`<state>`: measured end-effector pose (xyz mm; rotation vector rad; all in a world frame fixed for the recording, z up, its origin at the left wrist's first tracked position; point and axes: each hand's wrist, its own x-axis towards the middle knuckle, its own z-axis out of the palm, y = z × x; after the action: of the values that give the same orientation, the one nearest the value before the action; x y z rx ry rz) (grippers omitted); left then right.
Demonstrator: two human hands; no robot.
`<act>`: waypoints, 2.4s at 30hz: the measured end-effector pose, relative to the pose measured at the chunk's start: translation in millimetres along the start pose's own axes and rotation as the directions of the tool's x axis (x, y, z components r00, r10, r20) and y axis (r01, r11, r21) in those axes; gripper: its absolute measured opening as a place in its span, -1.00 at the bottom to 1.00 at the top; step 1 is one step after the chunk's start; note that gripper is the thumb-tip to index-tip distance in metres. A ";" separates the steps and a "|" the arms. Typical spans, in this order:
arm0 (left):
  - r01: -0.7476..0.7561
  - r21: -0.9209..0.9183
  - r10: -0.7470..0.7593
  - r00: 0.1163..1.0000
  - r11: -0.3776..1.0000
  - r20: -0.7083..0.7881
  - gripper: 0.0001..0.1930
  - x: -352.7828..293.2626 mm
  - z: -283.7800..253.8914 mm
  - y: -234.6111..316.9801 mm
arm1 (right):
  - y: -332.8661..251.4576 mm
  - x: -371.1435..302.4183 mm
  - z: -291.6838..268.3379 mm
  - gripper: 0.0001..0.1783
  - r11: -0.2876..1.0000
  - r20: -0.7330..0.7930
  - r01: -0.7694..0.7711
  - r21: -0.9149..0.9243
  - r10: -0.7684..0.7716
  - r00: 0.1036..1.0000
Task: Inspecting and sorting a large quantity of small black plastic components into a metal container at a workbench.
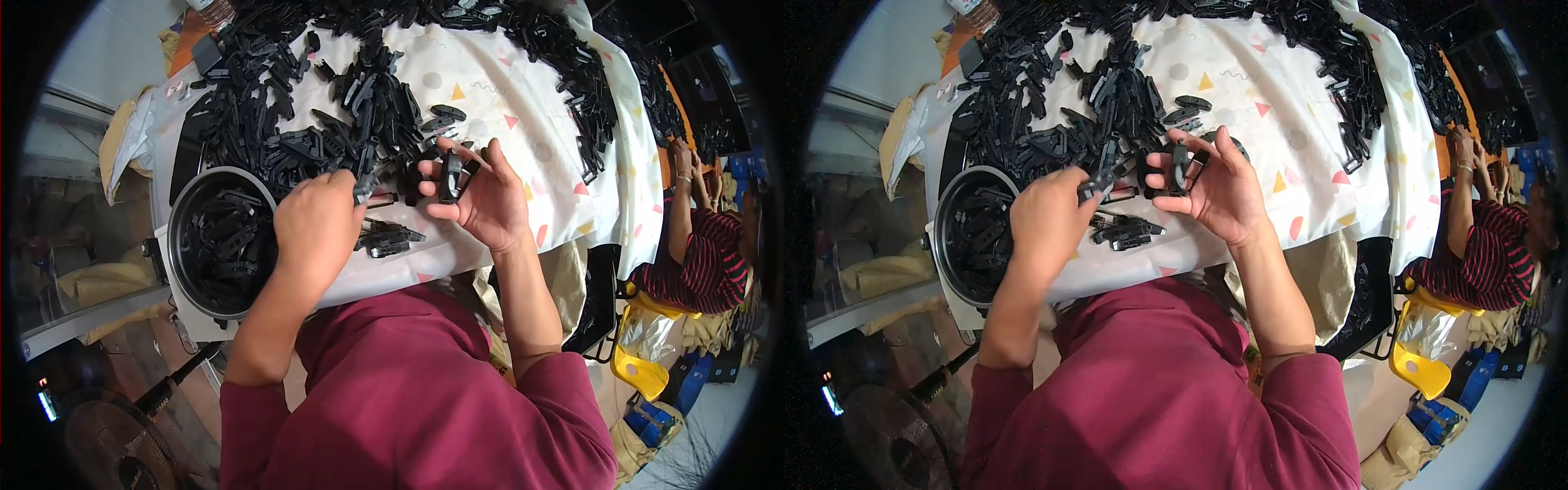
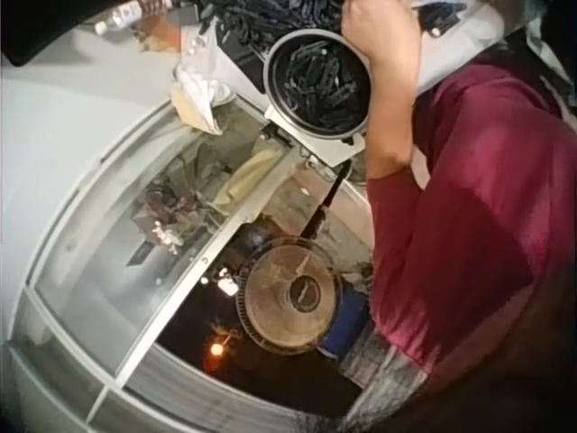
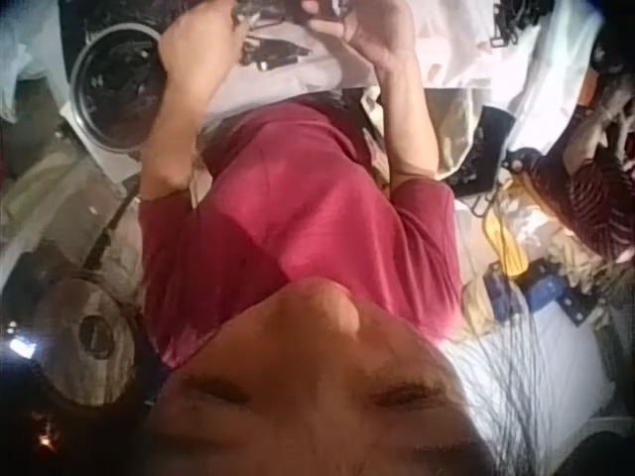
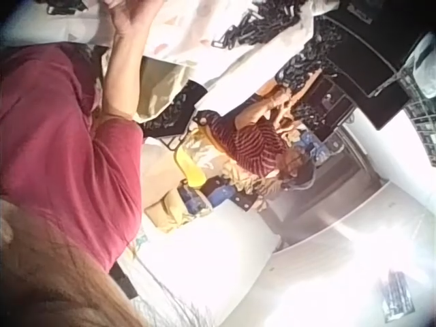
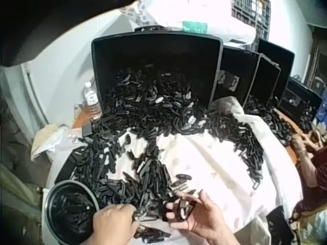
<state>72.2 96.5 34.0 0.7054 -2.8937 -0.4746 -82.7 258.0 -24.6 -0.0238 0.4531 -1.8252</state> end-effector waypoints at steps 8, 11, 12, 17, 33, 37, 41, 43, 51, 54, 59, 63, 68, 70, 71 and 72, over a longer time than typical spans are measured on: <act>0.113 -0.381 -0.102 0.994 0.918 0.051 -0.67 13.6 0.1 12.6 | 6.9 -8.1 13.4 -0.26 0.992 -0.086 0.096 0.078 -0.089 0.992; 0.089 -0.227 -0.097 0.995 0.970 -0.023 -0.70 11.1 -2.0 21.4 | 6.8 -13.2 15.2 -0.27 0.988 -0.107 0.131 0.081 -0.122 0.987; 0.089 -0.293 -0.120 0.989 0.952 -0.092 -0.70 10.0 -0.7 22.5 | 6.7 -14.5 15.1 -0.27 0.987 -0.110 0.138 0.082 -0.129 0.986; -0.149 -0.410 0.129 0.989 0.900 -0.077 -0.55 9.4 10.5 41.2 | 18.8 -12.5 18.3 -0.32 0.981 -0.099 0.101 0.168 -0.085 0.991; 0.101 -0.729 -0.289 0.947 0.677 -0.137 -0.76 -22.0 7.6 -24.0 | -180.6 9.4 6.1 -0.43 0.625 -0.537 0.326 -0.709 -0.779 0.324; 0.057 -0.417 -0.113 0.987 0.907 -0.111 -0.84 -15.1 12.4 -20.5 | -29.4 2.2 33.9 -0.84 -0.043 -0.096 -0.132 -0.990 -0.470 0.877; 0.014 -0.241 -0.027 0.998 0.970 -0.049 -0.80 -10.0 21.2 -24.8 | 48.3 26.2 24.4 -0.78 -0.813 0.484 0.257 -0.523 -0.035 0.874; -0.005 -0.178 -0.003 0.999 0.984 -0.047 -0.78 -12.2 27.0 -28.2 | 56.9 36.7 14.7 -0.73 -0.916 0.441 0.179 -0.359 0.002 0.898; 0.082 0.062 -0.077 0.993 0.995 -0.088 -0.65 -21.2 34.0 -30.6 | 45.2 60.7 14.5 -0.68 -0.896 0.506 0.191 -0.400 -0.042 0.862; 0.095 0.033 -0.091 0.991 0.995 -0.101 -0.66 -22.0 33.4 -30.4 | 48.1 67.8 15.4 -0.69 -0.929 0.469 0.156 -0.335 -0.021 0.883; -0.005 -0.180 -0.008 0.997 0.984 -0.072 -0.70 -23.2 37.9 -27.4 | 33.6 78.5 11.1 -0.72 -0.913 0.449 0.214 -0.348 0.039 0.893; 0.131 -0.078 -0.129 0.991 0.988 0.022 -0.78 -19.9 40.0 -16.6 | 18.9 78.2 17.9 -0.75 -0.839 0.419 0.243 -0.487 0.020 0.908; 0.027 0.132 -0.021 0.999 0.991 -0.047 -0.78 -11.3 61.6 -9.7 | 25.9 76.0 9.2 -0.82 -0.862 0.464 0.257 -0.438 0.028 0.885; 0.057 0.117 -0.053 0.998 0.991 -0.041 -0.78 -16.3 58.3 -9.0 | 36.5 71.6 9.3 -0.90 -0.933 0.475 0.210 -0.292 0.049 0.879; 0.085 0.104 -0.082 0.996 0.991 -0.027 -0.78 -18.7 56.6 -8.9 | 37.2 73.9 10.5 -0.90 -0.933 0.476 0.210 -0.291 0.050 0.878; 0.090 0.079 -0.087 0.996 0.993 -0.033 -0.76 -19.9 55.4 -8.7 | 36.7 77.4 11.1 -0.89 -0.943 0.480 0.215 -0.256 0.070 0.875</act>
<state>82.7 113.4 -22.1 0.8481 -2.8773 -0.3566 -69.8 174.5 -42.5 -2.2393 2.4490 -0.2453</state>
